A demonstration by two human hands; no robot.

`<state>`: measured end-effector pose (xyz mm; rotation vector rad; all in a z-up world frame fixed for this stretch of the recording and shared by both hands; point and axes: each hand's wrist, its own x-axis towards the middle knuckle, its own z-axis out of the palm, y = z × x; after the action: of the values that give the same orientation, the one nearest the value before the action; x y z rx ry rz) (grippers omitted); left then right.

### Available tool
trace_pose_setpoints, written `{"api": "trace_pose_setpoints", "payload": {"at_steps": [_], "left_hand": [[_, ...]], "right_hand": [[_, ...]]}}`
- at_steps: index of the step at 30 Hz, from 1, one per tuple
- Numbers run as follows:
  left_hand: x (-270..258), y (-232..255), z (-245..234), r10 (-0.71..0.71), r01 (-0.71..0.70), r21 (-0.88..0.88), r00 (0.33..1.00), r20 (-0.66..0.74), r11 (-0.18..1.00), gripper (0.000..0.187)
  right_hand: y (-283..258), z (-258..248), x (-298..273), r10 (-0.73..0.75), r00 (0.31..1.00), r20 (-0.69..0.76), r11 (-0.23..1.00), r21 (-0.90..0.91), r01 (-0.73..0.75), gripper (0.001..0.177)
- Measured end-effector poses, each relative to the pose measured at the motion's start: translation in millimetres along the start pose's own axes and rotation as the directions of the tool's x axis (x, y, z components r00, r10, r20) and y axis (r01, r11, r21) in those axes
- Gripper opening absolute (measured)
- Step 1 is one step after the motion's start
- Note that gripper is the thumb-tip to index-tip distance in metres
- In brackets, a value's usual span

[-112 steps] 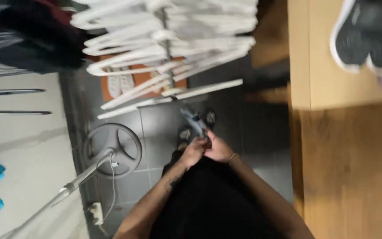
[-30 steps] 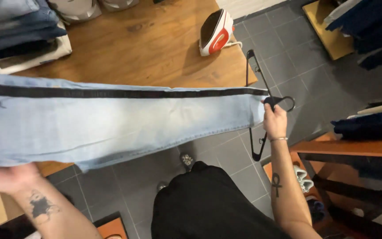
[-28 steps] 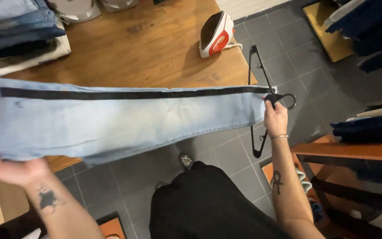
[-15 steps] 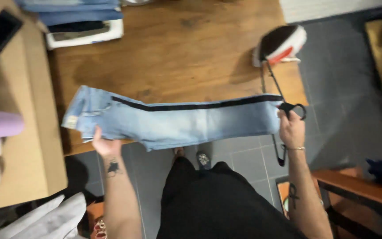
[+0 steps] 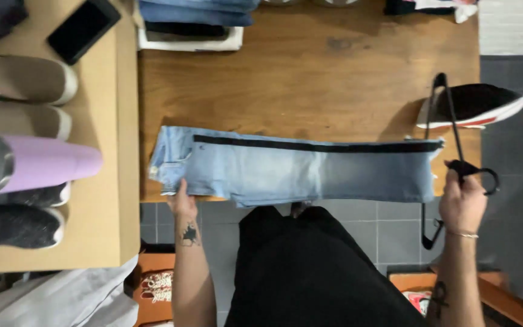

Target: Ironing a pair of light blue jeans on a wooden table, folding them, and then placing them on a hanger.

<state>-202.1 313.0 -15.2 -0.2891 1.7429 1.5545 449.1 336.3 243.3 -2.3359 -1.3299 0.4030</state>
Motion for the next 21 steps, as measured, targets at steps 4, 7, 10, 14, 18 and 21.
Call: {"api": "trace_pose_setpoints", "payload": {"at_steps": [4,7,10,14,18,21], "left_hand": [[99.0,-59.0,-22.1,0.772,-0.073,0.937,0.59,-0.236,0.342,0.133],[-102.3,47.7,59.0,0.858,-0.71,0.687,0.441,0.262,0.155,0.084],[-88.3,10.5,90.7,0.677,-0.876,0.481,0.329,0.658,-0.042,0.077],[-82.7,-14.9,100.9,0.479,-0.766,0.601,0.449,0.755,-0.228,0.08],[-96.7,4.6,119.5,0.406,-0.742,0.631,0.518,0.753,-0.225,0.072],[-93.8,16.1,116.7,0.339,-0.717,0.675,0.599,0.725,-0.176,0.072]], "right_hand": [[14.5,23.2,23.2,0.034,0.997,0.068,0.993,-0.113,-0.026,0.034],[-5.7,29.3,5.3,-0.016,1.0,-0.014,0.992,0.126,0.017,0.032],[-33.4,23.3,6.9,0.02,1.0,-0.009,0.993,0.116,-0.019,0.03],[-35.7,6.9,2.9,-0.016,0.999,-0.041,0.982,0.188,0.024,0.024],[-29.4,-6.5,1.4,0.14,0.99,0.017,0.969,0.202,-0.14,0.034],[-11.4,-5.4,-9.0,0.269,0.96,0.071,0.948,0.157,-0.277,0.036]]}}
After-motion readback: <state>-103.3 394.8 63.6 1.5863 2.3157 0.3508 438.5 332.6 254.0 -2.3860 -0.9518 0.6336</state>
